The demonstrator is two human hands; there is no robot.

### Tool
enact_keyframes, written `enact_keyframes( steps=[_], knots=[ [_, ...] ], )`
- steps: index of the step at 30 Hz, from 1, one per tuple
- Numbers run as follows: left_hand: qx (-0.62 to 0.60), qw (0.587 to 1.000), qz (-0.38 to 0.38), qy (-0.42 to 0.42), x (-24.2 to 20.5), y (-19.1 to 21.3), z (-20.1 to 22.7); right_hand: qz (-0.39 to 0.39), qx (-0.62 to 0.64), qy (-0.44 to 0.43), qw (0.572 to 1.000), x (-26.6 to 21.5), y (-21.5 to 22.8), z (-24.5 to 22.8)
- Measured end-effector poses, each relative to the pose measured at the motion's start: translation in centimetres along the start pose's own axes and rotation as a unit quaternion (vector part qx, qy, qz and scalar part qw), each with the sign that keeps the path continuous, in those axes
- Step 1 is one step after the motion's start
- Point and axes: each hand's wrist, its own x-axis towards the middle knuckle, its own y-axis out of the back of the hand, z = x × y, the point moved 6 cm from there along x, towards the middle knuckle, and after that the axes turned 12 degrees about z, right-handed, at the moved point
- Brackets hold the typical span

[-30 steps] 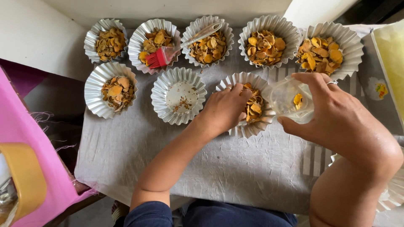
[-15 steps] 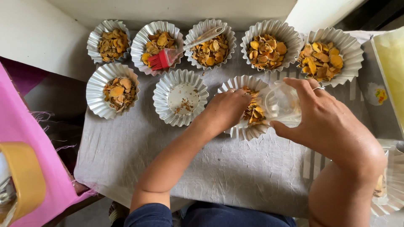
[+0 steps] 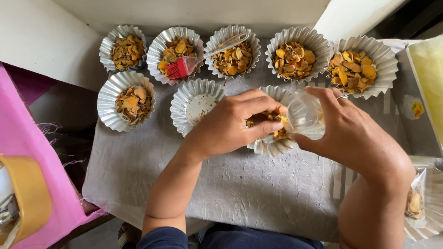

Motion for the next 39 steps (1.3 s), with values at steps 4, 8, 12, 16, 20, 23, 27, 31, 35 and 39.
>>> enact_keyframes(
  steps=[4, 8, 12, 16, 20, 23, 27, 31, 35, 39],
  knots=[
    [-0.024, 0.998, 0.051, -0.003, 0.4, -0.9, -0.4, -0.027, 0.019, -0.005, 0.999, 0.1, -0.1, -0.9],
    [0.01, 0.999, 0.042, -0.002, 0.4, -2.1, -0.8, -0.002, 0.02, 0.01, 1.0, 0.6, -0.3, -0.6],
    [0.062, 0.995, 0.071, -0.021, 0.4, -2.7, -0.8, -0.004, 0.017, 0.02, 1.0, 0.5, -0.2, -0.6],
    [0.021, 0.998, 0.05, -0.006, 0.2, -3.0, -0.2, -0.002, 0.026, 0.009, 1.0, 0.5, 0.2, -0.7],
    [-0.017, 1.0, 0.014, -0.019, -0.2, -3.7, -0.5, 0.028, 0.022, 0.039, 0.999, 0.3, 0.3, 0.0],
    [-0.003, 0.993, 0.056, -0.101, -0.3, -4.1, -0.3, 0.056, 0.041, 0.077, 0.995, 0.1, 0.7, -0.4],
    [0.017, 0.984, 0.105, -0.141, -0.4, -3.3, 0.6, 0.019, 0.041, 0.055, 0.997, -0.1, 0.5, -0.1],
    [0.052, 0.985, 0.081, -0.146, -1.2, -3.5, 2.8, 0.013, 0.065, 0.06, 0.996, -0.5, 0.9, -0.1],
    [0.155, 0.956, -0.243, -0.05, -8.2, -7.8, 4.7, 0.006, 0.047, 0.029, 0.998, -1.0, 1.3, -0.4],
    [0.34, 0.902, -0.259, -0.054, -15.2, -12.7, -0.5, -0.012, 0.033, 0.013, 0.999, -1.2, 1.1, -0.1]
  ],
)
